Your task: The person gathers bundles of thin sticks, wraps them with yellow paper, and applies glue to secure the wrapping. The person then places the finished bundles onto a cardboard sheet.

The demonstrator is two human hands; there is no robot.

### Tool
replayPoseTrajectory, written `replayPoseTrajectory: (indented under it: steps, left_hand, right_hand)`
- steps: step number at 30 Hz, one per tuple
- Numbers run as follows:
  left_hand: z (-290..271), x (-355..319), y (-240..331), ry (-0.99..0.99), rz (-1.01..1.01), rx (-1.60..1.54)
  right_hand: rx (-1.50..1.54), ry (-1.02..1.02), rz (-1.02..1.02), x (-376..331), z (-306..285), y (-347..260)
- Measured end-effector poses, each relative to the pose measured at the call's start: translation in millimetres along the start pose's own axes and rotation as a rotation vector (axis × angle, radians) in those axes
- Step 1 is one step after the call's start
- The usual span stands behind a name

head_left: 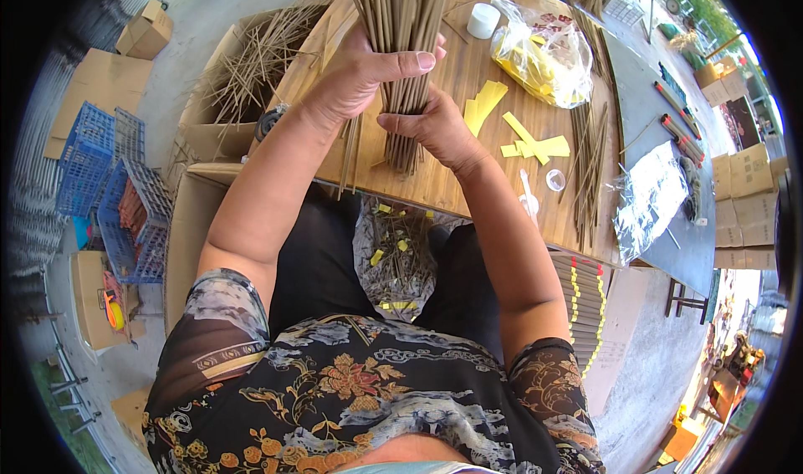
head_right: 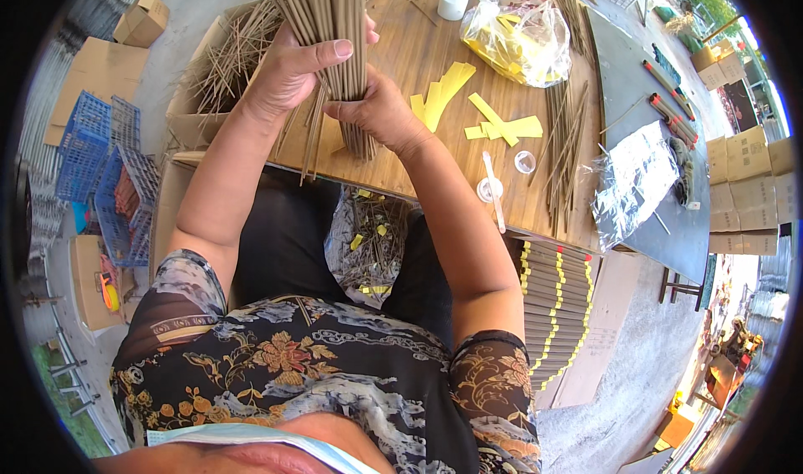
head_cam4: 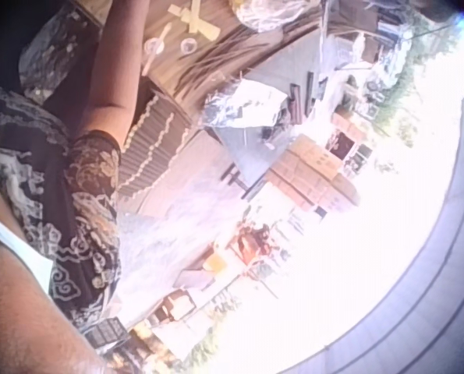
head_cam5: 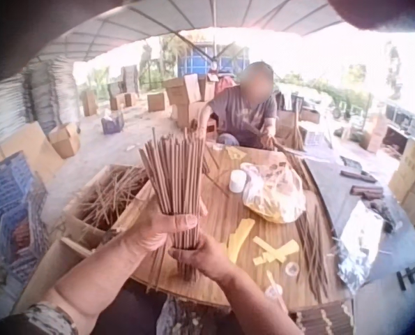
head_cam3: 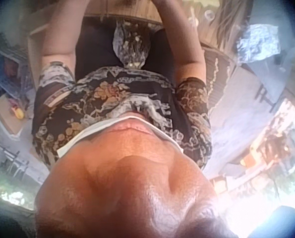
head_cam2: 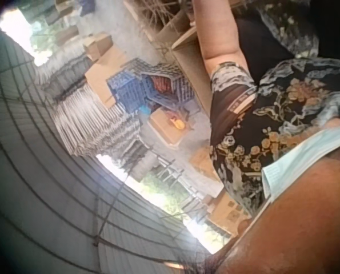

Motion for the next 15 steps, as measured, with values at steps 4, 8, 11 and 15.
replayPoseTrajectory:
  steps: [4,8,11,15]
  left_hand:
    - [8.1,0.5,5.6,-0.057,-0.018,-0.049]
    - [14.1,2.6,10.9,-0.066,-0.043,-0.090]
    - [7.7,-0.6,7.9,0.012,-0.052,-0.103]
    - [-8.0,1.8,25.2,0.038,0.066,-0.139]
  right_hand:
    - [0.030,-0.023,0.044,0.0,2.4,7.9]
    - [-0.023,-0.049,0.035,1.7,8.0,8.5]
    - [-0.037,-0.085,0.056,-2.8,12.5,6.5]
    - [0.021,-0.170,0.150,-19.4,3.7,25.1]
Point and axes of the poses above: each hand's wrist, its own x-axis towards the middle knuckle, its own z-axis out of the palm, y = z × x, the point moved 8 cm from there along x, towards the middle knuckle, and after that the axes turned 14 degrees about -x, right-handed, at the moved point
